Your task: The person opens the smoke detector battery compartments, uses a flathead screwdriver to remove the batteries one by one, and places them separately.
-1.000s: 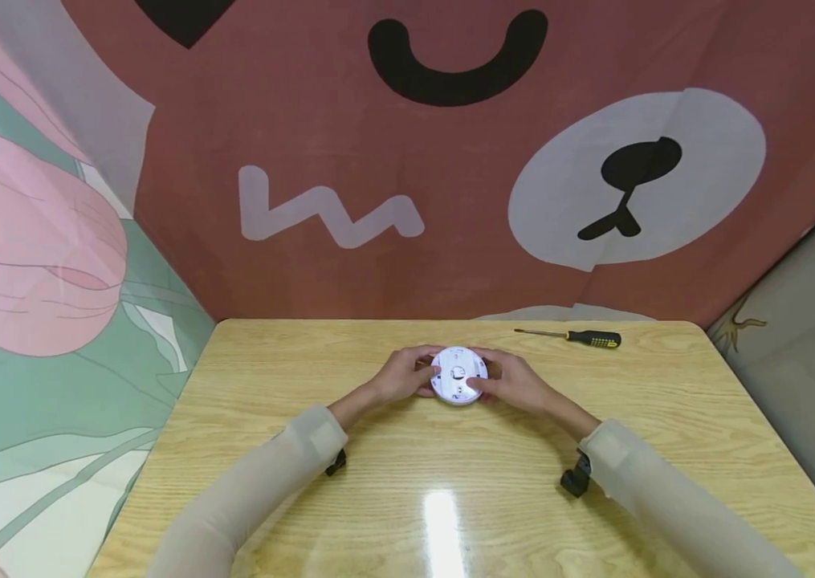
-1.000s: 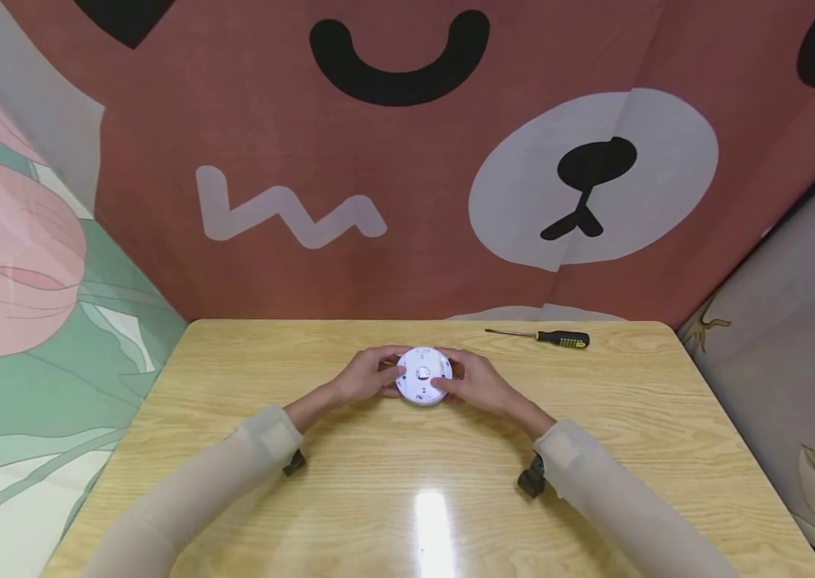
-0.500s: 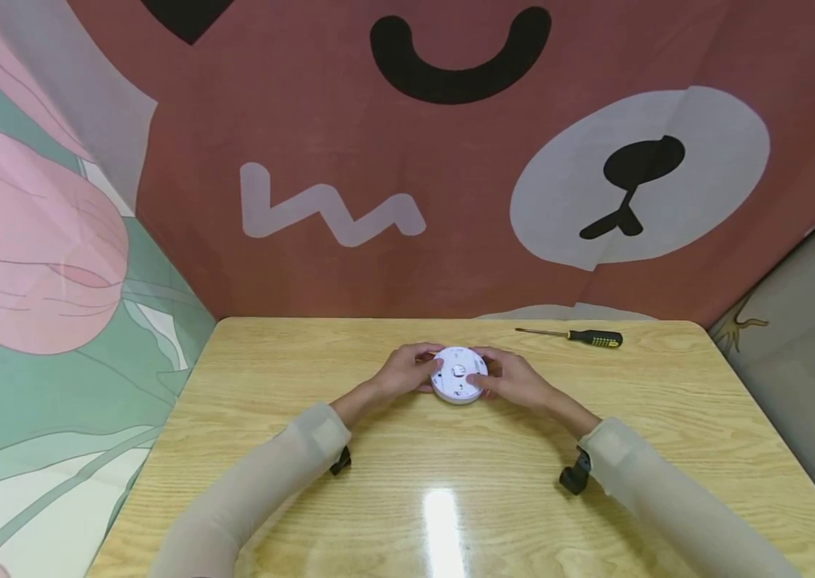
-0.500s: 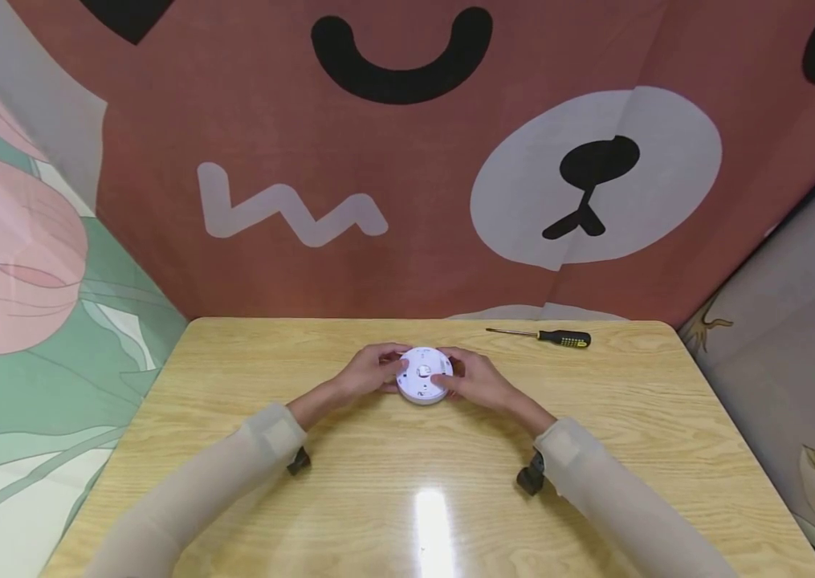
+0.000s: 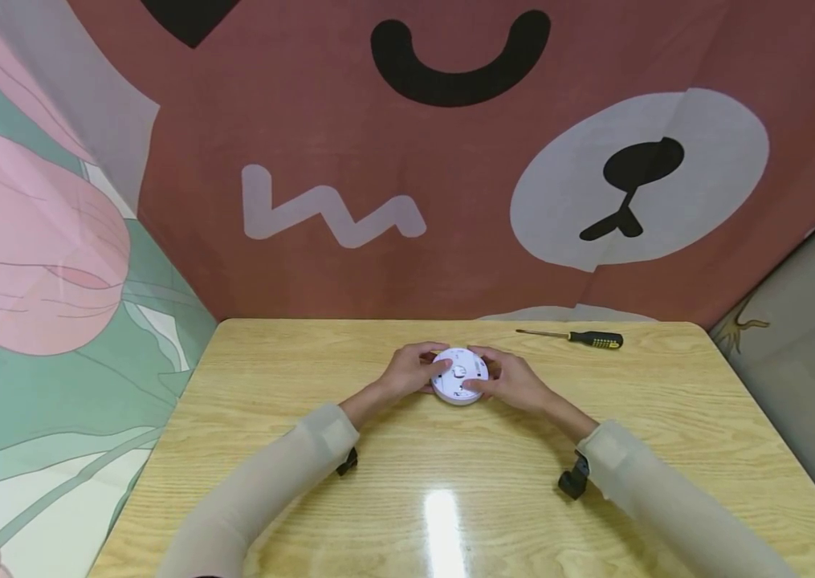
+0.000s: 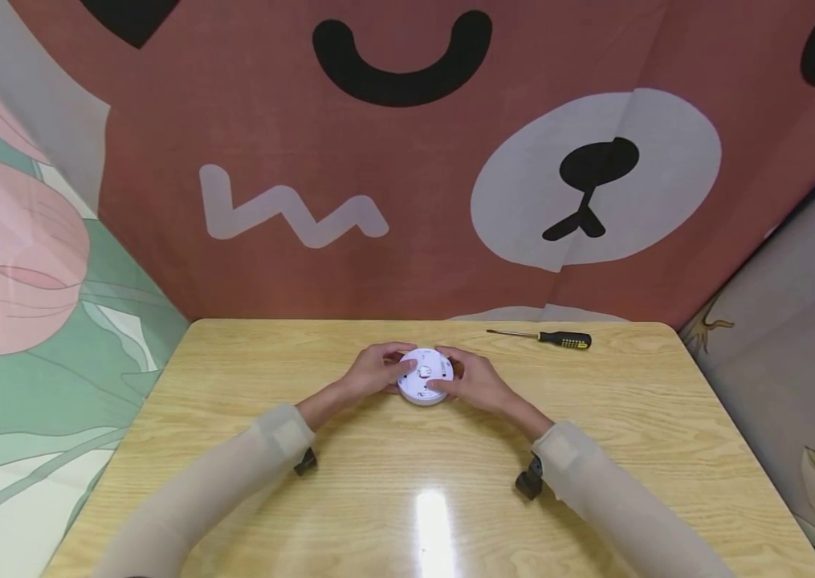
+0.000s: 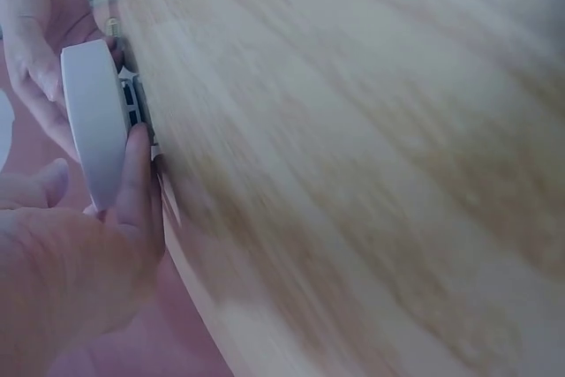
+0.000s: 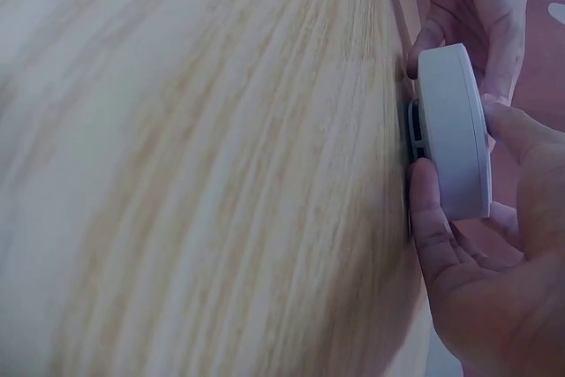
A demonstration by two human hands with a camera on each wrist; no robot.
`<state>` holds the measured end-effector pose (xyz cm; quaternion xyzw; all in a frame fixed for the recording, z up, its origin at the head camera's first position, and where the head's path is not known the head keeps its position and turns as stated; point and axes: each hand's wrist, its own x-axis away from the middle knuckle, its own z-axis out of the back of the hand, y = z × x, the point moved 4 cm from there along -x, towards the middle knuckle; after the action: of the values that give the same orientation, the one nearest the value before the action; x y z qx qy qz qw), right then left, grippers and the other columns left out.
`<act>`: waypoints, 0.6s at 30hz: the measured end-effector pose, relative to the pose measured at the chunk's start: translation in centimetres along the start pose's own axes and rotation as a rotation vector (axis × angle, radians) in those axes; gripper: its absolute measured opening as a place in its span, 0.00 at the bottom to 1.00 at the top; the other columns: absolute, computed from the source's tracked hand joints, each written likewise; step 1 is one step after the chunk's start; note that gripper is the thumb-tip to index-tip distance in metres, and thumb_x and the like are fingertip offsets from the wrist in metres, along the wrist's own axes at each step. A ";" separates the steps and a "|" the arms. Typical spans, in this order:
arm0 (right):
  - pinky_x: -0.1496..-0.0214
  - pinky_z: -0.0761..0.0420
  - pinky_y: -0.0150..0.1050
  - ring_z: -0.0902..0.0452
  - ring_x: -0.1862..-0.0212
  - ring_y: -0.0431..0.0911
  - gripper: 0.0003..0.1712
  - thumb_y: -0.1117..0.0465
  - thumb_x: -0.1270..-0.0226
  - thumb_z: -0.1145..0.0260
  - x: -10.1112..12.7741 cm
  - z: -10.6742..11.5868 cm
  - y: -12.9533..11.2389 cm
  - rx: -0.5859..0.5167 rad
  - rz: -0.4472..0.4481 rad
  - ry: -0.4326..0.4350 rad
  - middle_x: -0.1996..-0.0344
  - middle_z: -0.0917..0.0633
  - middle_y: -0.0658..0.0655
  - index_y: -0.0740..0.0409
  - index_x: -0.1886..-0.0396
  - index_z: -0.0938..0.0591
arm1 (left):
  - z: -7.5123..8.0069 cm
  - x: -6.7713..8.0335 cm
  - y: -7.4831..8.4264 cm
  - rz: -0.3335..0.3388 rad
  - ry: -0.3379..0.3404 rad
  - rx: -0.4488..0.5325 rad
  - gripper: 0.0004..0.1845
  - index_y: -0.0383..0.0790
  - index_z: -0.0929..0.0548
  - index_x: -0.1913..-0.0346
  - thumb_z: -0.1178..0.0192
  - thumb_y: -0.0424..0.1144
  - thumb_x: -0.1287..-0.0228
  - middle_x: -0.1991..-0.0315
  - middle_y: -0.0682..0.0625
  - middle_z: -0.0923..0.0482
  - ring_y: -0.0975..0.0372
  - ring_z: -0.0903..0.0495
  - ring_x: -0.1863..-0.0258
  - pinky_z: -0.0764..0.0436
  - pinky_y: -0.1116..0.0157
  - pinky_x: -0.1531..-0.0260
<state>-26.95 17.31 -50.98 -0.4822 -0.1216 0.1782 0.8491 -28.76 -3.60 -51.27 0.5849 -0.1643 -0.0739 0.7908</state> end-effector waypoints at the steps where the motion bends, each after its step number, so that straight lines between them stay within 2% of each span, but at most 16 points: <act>1: 0.65 0.12 0.41 0.14 0.59 0.45 0.46 0.52 0.32 0.22 0.0 0.0 0.0 0.002 0.000 0.003 0.45 0.14 0.66 0.63 0.21 0.30 | 0.0 -0.1 0.0 0.001 0.008 -0.009 0.21 0.43 0.15 0.34 0.30 0.41 0.27 0.51 0.43 0.17 0.61 0.16 0.66 0.11 0.63 0.71; 9: 0.66 0.13 0.41 0.16 0.60 0.46 0.45 0.53 0.31 0.22 -0.1 0.0 0.1 0.009 0.019 0.001 0.51 0.13 0.63 0.64 0.22 0.30 | -0.2 -0.2 0.3 -0.027 0.063 -0.048 0.17 0.40 0.12 0.40 0.28 0.39 0.29 0.57 0.44 0.16 0.62 0.17 0.71 0.12 0.62 0.76; 14: 0.67 0.13 0.40 0.16 0.62 0.46 0.44 0.53 0.32 0.21 -0.1 0.0 0.1 0.004 0.002 0.006 0.54 0.12 0.60 0.62 0.22 0.28 | -0.3 -0.2 0.3 -0.046 0.085 -0.069 0.16 0.42 0.11 0.42 0.27 0.37 0.31 0.59 0.45 0.16 0.62 0.17 0.71 0.13 0.63 0.78; 18: 0.67 0.14 0.39 0.16 0.61 0.47 0.43 0.55 0.33 0.21 0.0 0.0 0.1 -0.002 0.001 0.021 0.53 0.12 0.59 0.61 0.22 0.27 | -0.2 -0.2 0.4 -0.066 0.087 -0.075 0.17 0.42 0.11 0.42 0.26 0.36 0.32 0.58 0.45 0.15 0.62 0.16 0.69 0.13 0.63 0.78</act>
<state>-27.01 17.35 -51.03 -0.4850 -0.1127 0.1733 0.8497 -28.88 -3.21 -50.98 0.5626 -0.1076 -0.0803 0.8158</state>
